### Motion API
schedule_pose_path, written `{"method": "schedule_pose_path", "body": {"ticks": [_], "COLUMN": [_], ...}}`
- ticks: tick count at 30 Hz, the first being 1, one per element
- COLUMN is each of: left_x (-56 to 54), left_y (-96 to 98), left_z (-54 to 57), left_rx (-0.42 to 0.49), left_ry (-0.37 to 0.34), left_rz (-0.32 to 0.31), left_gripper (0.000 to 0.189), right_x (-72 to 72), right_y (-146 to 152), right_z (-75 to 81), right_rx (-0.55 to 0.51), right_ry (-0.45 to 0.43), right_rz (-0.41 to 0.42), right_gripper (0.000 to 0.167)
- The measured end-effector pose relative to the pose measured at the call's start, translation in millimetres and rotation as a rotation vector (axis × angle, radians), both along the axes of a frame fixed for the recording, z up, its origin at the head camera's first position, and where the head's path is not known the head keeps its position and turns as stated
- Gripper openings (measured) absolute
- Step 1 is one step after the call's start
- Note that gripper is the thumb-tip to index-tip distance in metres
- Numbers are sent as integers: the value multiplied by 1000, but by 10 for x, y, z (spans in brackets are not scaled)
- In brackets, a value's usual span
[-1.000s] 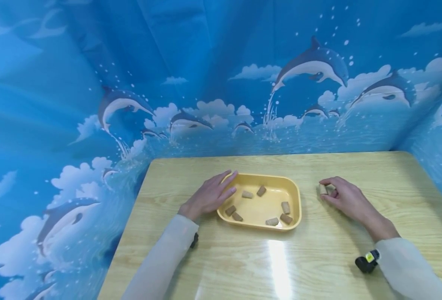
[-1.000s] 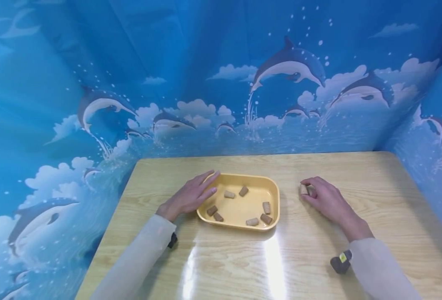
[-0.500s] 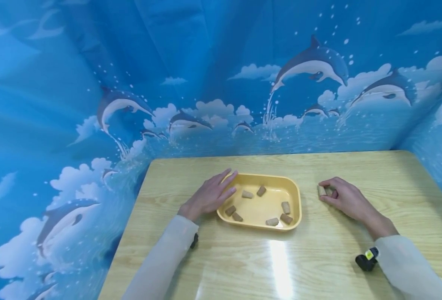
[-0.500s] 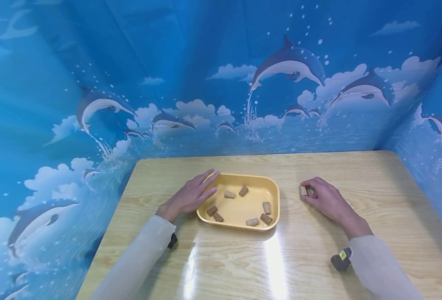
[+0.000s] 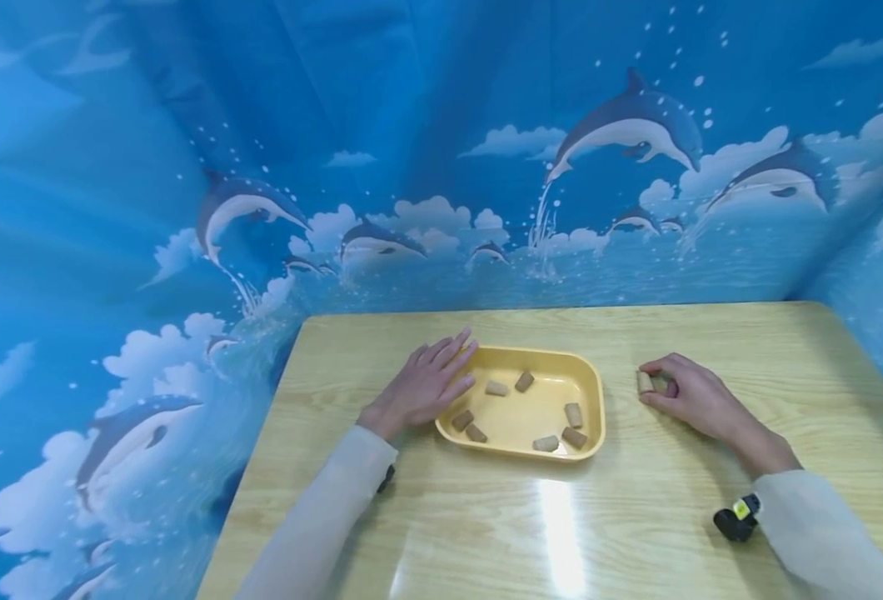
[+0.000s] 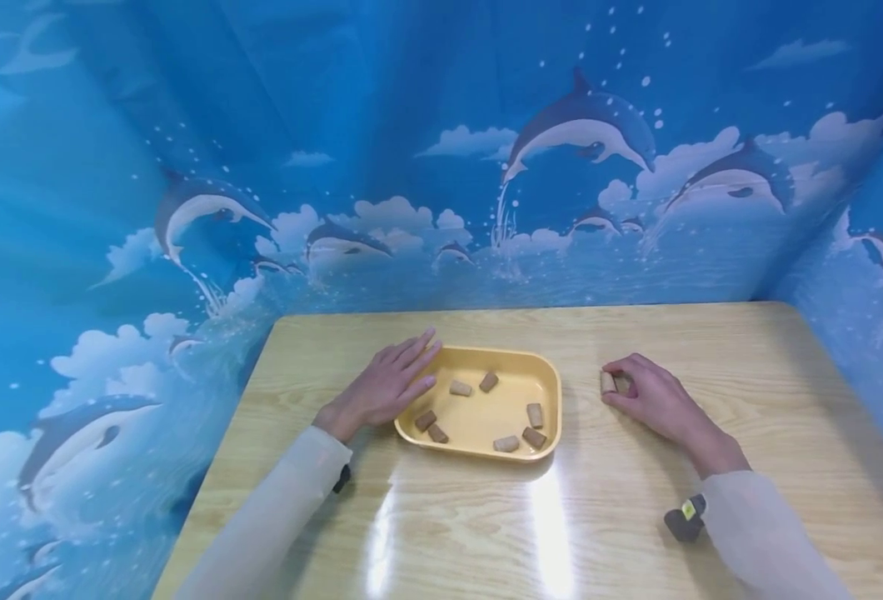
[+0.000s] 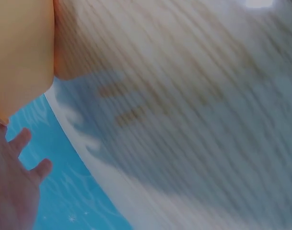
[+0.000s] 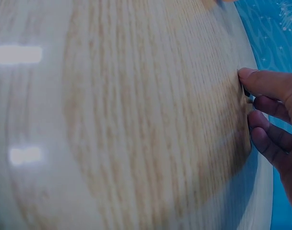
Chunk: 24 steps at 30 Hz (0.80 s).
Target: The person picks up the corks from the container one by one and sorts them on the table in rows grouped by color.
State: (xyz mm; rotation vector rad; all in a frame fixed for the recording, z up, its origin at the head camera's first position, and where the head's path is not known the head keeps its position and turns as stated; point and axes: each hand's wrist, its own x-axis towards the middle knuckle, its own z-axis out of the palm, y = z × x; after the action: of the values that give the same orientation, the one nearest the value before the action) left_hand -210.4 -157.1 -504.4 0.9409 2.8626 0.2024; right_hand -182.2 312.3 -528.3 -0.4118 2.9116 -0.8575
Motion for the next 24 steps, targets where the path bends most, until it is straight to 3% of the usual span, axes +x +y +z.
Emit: {"method": "schedule_pose_path", "body": {"ticks": [10,17,24], "left_x": [-12,-40,-75], "left_y": [16,6,6], "left_z": [53,127,89], "left_rx": [-121,-100,-93], "left_ry": [43,-47,-35], "left_rz": [-23,-33,-72], "left_gripper": [71,69,70], "right_x": [25,18,31], "right_y": [-27,-35,-24], "right_z": [27,8,9], "right_rx": [7,18,21], "right_ry": [5,17,19], "right_rz": [5,2,-5], "right_gripper": [54,53,52]}}
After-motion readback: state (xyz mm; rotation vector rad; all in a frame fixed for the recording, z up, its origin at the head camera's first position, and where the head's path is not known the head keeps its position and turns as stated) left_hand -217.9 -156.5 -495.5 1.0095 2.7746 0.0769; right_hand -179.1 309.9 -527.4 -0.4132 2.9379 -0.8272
